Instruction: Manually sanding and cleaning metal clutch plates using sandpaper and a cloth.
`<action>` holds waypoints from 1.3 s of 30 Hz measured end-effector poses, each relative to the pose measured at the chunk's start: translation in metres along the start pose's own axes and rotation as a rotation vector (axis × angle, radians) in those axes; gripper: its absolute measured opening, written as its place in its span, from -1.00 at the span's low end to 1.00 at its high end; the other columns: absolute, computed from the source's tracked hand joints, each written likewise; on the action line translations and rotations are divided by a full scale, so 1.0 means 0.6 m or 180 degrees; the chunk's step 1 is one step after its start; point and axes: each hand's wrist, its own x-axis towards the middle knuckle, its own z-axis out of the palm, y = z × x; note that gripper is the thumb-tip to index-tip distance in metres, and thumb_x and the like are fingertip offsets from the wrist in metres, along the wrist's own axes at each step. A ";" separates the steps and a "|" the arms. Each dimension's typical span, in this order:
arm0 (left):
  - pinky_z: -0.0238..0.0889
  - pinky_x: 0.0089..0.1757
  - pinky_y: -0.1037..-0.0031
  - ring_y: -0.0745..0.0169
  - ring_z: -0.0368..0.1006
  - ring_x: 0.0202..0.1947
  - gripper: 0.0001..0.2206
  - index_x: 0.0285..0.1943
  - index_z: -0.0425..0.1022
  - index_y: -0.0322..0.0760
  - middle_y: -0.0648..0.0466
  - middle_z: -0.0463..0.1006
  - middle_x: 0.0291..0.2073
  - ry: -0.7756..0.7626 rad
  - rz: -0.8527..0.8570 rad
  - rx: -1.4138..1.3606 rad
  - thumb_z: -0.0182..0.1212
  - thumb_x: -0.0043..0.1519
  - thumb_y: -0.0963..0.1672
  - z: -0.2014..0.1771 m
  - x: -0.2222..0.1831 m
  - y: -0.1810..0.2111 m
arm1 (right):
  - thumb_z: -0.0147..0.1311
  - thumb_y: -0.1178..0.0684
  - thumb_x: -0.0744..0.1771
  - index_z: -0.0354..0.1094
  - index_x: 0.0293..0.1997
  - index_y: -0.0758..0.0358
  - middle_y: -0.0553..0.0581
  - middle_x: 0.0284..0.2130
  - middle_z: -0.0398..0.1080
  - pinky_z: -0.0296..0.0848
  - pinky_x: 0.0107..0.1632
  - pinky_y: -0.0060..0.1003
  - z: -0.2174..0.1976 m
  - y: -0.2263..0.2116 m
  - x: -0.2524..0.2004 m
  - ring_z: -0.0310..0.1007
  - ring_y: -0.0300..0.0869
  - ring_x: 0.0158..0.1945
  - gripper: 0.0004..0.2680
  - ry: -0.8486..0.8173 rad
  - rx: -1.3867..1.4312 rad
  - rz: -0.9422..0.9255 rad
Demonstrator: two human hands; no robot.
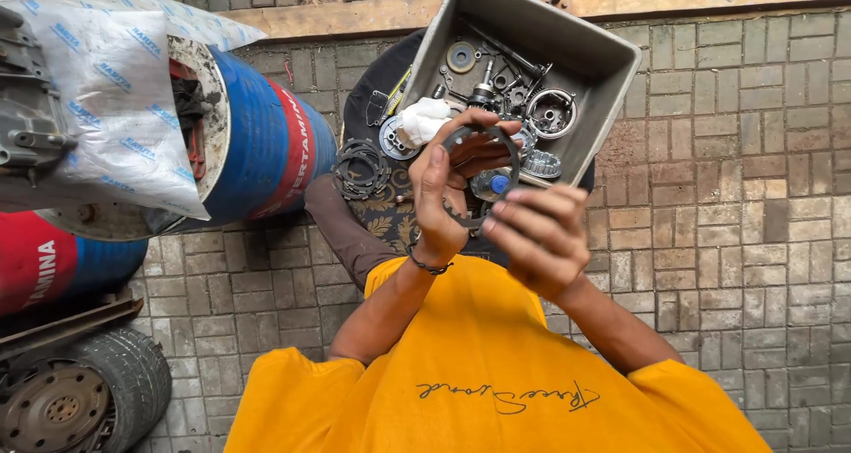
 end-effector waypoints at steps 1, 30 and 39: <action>0.53 -0.03 0.35 -0.01 0.62 0.00 -0.47 0.24 0.39 -0.43 -0.27 0.63 0.00 0.0004 0.0008 0.0011 -0.29 0.43 0.07 0.000 -0.002 0.001 | -0.04 0.10 0.42 0.63 -0.24 0.09 0.11 -0.22 0.60 0.33 -0.03 -0.05 0.000 0.003 -0.002 0.55 0.02 -0.11 -0.78 0.0007 0.0012 -0.0002; 0.52 -0.05 0.38 0.01 0.62 -0.01 -0.49 0.26 0.39 -0.43 -0.28 0.62 0.01 0.0140 -0.0069 -0.0075 -0.29 0.45 0.05 -0.011 0.008 -0.009 | 0.04 0.27 0.41 0.64 -0.21 0.31 0.30 -0.24 0.58 0.53 -0.10 -0.03 0.008 0.035 0.038 0.49 0.12 -0.21 -0.83 0.0201 -0.0053 0.0193; 0.53 -0.06 0.36 -0.01 0.63 -0.01 -0.46 0.26 0.39 -0.44 -0.29 0.62 0.01 0.0143 -0.0103 -0.0153 -0.31 0.45 0.08 -0.003 0.002 -0.009 | 0.11 0.17 0.40 0.66 -0.22 0.23 0.24 -0.26 0.60 0.54 -0.05 -0.05 0.012 0.019 0.007 0.50 0.06 -0.16 -0.85 0.0251 -0.0236 0.0135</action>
